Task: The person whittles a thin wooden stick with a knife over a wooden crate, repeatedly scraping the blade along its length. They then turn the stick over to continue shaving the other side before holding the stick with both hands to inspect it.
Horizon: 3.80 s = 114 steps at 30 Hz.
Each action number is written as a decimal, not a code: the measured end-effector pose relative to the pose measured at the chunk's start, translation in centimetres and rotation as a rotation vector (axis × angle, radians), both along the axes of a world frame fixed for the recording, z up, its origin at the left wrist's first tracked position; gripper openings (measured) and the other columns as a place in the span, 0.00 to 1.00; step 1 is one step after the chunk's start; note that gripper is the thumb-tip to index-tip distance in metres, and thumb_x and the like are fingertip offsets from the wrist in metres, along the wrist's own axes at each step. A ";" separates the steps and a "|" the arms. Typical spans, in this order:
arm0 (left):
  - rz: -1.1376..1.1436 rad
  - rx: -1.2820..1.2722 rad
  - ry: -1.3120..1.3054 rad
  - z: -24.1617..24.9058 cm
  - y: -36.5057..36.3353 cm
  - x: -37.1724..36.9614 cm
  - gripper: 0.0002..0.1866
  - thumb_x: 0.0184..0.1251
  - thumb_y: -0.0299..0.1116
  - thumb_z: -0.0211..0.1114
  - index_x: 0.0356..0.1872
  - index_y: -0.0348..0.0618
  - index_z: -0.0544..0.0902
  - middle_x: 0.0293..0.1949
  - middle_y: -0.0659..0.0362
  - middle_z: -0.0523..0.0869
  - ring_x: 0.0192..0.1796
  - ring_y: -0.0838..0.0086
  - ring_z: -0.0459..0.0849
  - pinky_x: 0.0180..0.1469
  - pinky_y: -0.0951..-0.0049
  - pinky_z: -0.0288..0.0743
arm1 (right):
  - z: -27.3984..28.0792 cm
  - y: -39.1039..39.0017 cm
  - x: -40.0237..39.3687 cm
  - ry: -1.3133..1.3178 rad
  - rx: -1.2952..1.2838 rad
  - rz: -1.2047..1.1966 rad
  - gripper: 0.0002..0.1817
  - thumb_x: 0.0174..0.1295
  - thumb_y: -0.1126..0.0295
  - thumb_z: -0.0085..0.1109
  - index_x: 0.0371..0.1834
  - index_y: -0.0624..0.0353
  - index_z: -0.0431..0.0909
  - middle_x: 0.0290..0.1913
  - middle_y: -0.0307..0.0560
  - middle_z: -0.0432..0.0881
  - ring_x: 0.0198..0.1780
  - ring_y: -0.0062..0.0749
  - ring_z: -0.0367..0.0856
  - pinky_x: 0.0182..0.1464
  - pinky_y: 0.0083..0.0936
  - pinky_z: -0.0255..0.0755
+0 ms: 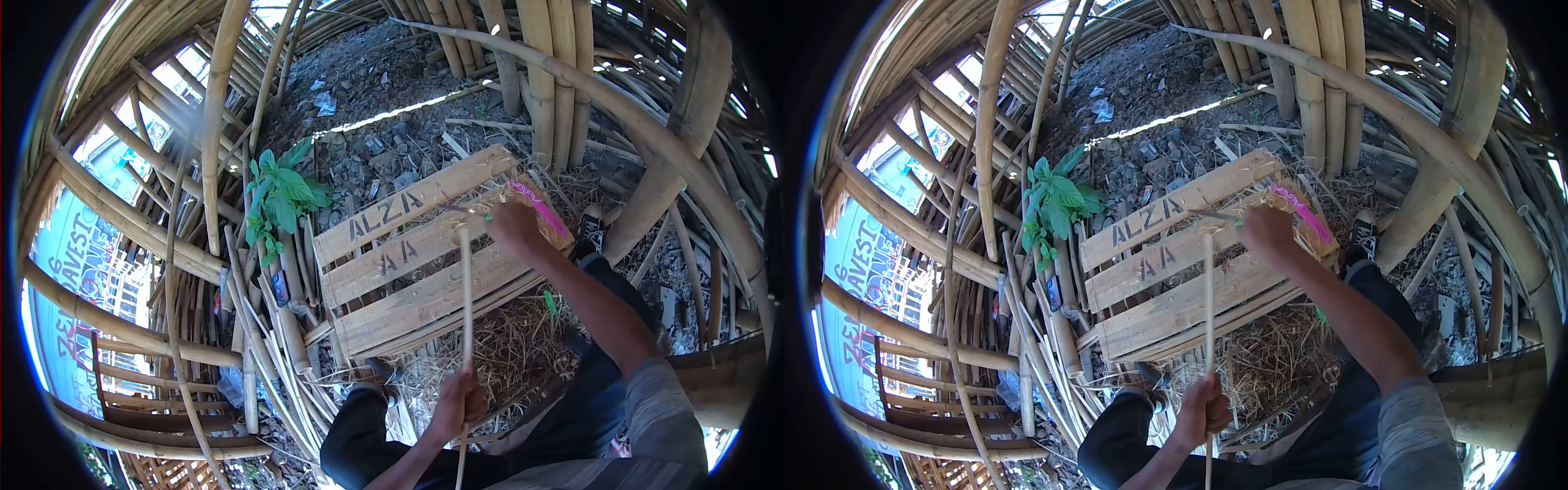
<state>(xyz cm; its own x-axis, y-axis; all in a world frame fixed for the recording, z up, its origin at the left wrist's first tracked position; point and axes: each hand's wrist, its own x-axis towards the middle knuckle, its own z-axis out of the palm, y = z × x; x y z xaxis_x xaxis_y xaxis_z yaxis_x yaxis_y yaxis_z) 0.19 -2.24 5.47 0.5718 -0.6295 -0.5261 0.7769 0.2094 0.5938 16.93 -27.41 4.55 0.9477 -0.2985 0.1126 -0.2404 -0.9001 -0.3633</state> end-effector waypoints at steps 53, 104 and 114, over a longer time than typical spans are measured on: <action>0.007 0.865 -1.108 -1.1 0.4 2.1 0.16 0.71 0.36 0.44 0.27 0.34 0.68 0.11 0.45 0.69 0.13 0.51 0.70 0.18 0.57 0.58 | 0.7 6.2 -5.7 0.062 0.078 0.455 0.09 0.45 0.66 0.59 0.20 0.61 0.79 0.18 0.54 0.77 0.23 0.45 0.79 0.31 0.41 0.73; -0.285 0.401 -0.342 -1.1 3.6 0.6 0.17 0.70 0.47 0.46 0.48 0.43 0.64 0.35 0.53 0.79 0.39 0.70 0.80 0.38 0.67 0.78 | 3.7 -1.4 -0.9 -0.070 1.430 0.139 0.11 0.63 0.66 0.50 0.37 0.64 0.70 0.29 0.53 0.80 0.24 0.37 0.82 0.21 0.29 0.79; -0.140 1.046 -1.096 3.1 10.5 -1.1 0.08 0.66 0.34 0.52 0.35 0.41 0.76 0.22 0.52 0.80 0.24 0.58 0.80 0.27 0.67 0.70 | 7.4 -6.7 -2.2 -0.533 1.209 0.073 0.10 0.63 0.69 0.49 0.43 0.63 0.72 0.36 0.52 0.80 0.37 0.41 0.81 0.38 0.30 0.76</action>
